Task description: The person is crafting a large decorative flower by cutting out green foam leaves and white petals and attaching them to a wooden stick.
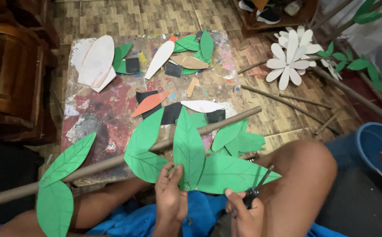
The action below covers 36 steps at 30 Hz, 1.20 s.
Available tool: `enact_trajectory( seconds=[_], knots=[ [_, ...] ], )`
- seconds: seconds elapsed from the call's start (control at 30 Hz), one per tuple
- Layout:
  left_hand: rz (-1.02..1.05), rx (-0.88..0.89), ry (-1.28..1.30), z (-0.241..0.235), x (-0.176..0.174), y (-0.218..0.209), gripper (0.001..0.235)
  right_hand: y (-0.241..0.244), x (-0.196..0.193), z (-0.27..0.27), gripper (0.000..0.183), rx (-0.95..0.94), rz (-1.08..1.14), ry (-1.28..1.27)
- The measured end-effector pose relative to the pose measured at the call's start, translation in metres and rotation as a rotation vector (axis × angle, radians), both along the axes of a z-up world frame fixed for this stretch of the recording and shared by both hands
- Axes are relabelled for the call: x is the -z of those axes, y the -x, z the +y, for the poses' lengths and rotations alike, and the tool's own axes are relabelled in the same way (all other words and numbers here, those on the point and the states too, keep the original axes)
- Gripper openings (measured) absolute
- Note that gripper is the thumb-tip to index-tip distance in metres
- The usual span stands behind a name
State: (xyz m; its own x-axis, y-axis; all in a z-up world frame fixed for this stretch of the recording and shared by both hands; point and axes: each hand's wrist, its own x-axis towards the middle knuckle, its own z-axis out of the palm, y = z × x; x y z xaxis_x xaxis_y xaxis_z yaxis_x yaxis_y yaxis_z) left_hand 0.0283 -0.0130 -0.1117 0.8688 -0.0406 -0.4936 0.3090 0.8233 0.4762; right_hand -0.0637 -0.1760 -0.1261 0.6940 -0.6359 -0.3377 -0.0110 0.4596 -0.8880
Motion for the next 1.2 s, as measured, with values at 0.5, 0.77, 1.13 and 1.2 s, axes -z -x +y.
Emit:
enact_trajectory(
  seconds=[0.5,0.77,1.13,1.2],
  knots=[
    [-0.33,0.336,-0.521,-0.028,-0.025,-0.109,0.02,-0.096,-0.032,-0.048,0.016,-0.031,0.064,-0.192],
    [-0.394,0.436,-0.637,-0.034,-0.05,-0.127,0.024,-0.104,-0.025,-0.058,0.016,-0.025,-0.003,-0.126],
    [-0.14,0.708,-0.697,-0.066,0.021,-0.236,0.029,-0.187,-0.01,-0.124,0.021,0.032,0.237,0.144],
    [-0.131,0.71,-0.727,-0.068,0.039,-0.246,0.029,-0.192,-0.011,-0.117,0.019,0.039,0.253,0.183]
  ],
)
